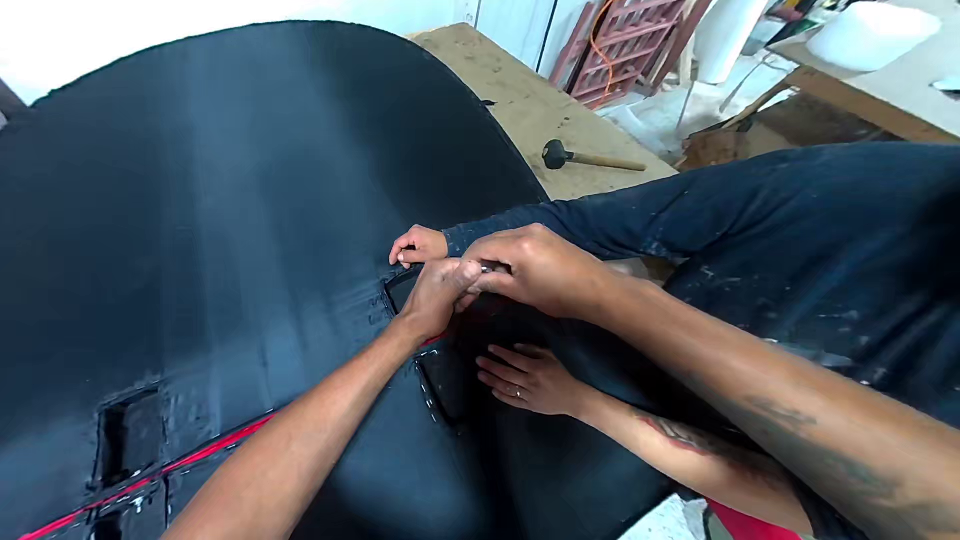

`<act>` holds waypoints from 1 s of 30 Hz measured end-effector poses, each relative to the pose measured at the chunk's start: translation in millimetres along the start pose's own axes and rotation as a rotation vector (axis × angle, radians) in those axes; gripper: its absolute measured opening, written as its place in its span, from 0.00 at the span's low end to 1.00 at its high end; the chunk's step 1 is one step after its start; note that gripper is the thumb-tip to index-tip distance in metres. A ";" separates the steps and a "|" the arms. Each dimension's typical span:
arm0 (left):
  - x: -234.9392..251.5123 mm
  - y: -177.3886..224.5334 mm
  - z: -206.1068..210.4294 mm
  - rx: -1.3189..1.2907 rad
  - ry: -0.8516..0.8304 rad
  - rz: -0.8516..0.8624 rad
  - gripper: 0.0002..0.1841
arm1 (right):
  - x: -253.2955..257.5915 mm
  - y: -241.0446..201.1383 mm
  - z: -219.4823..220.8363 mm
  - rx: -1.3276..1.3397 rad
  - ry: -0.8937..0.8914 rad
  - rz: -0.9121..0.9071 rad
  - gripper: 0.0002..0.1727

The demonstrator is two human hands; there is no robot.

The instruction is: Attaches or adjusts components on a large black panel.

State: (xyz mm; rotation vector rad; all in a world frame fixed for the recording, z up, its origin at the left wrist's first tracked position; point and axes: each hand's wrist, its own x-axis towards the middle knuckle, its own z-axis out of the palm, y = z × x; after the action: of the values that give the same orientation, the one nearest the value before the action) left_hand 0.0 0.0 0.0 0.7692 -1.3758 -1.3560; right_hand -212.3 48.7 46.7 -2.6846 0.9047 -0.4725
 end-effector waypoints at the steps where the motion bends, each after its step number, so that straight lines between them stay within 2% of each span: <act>1: 3.6 -0.9 -2.0 0.036 -0.012 -0.022 0.40 | 1.3 -4.1 -4.3 0.054 -0.004 0.048 0.20; 3: 15.1 -7.1 0.4 0.120 -0.067 -0.089 0.39 | 5.2 -15.3 -21.0 0.292 -0.038 0.228 0.23; 5: 26.6 -7.3 6.8 0.211 -0.132 -0.150 0.34 | 10.9 -23.5 -39.1 0.617 0.053 0.411 0.20; 6: 30.5 -7.1 7.7 0.240 -0.157 -0.173 0.32 | 7.7 -20.9 -42.8 0.645 0.162 0.425 0.20; 9: 32.0 0.2 4.2 0.305 -0.155 -0.191 0.29 | -14.3 -8.4 -52.4 0.314 0.516 0.445 0.20; 11: 23.7 13.3 -7.2 0.333 -0.105 -0.167 0.29 | -28.0 -25.6 -43.3 0.355 0.569 0.544 0.21; 13: 0.9 22.2 -22.2 0.409 0.080 -0.045 0.29 | -34.9 -45.9 -16.7 0.680 0.539 0.640 0.16; 14: -18.8 21.4 -28.9 0.484 0.223 0.034 0.25 | -35.6 -53.5 -4.1 0.854 0.475 0.670 0.14; 16: -70.8 9.6 -34.3 0.771 0.468 0.099 0.14 | -34.7 -54.0 23.9 0.919 0.355 0.719 0.12; 17: -98.4 -2.1 -32.4 0.934 0.496 0.074 0.12 | -34.2 -50.2 36.9 0.866 0.309 0.736 0.11; 18: -122.0 -16.0 -27.9 1.078 0.482 0.020 0.14 | -34.2 -45.8 47.8 0.809 0.263 0.751 0.11; 20: -144.8 -34.2 -14.6 1.254 0.406 -0.185 0.33 | -29.5 -38.1 62.2 0.745 0.204 0.774 0.11; 22: -138.5 -42.4 -4.0 1.329 0.356 -0.347 0.52 | -23.8 -32.8 70.8 0.721 0.143 0.761 0.10; 24: -124.3 -47.9 1.5 1.371 0.319 -0.431 0.59 | -18.9 -29.7 77.8 0.716 0.101 0.767 0.10; 25: -118.4 -49.8 3.0 1.387 0.295 -0.459 0.58 | -16.9 -27.9 81.3 0.724 0.103 0.779 0.11; 27: -113.0 -53.0 3.6 1.417 0.270 -0.469 0.49 | -11.7 -25.6 82.1 0.733 0.095 0.796 0.14; 29: -115.1 -54.1 2.7 1.419 0.270 -0.452 0.37 | -1.7 -37.6 66.3 0.738 0.074 0.835 0.14; 30: -117.0 -54.5 3.1 1.415 0.265 -0.445 0.34 | 3.9 -48.3 53.9 0.745 0.074 0.857 0.14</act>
State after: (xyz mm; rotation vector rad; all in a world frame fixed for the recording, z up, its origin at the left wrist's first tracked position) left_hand 19.0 101.3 -77.8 2.1654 -1.9058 -0.3152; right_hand -162.7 91.4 15.4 -1.4554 1.4206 -0.5456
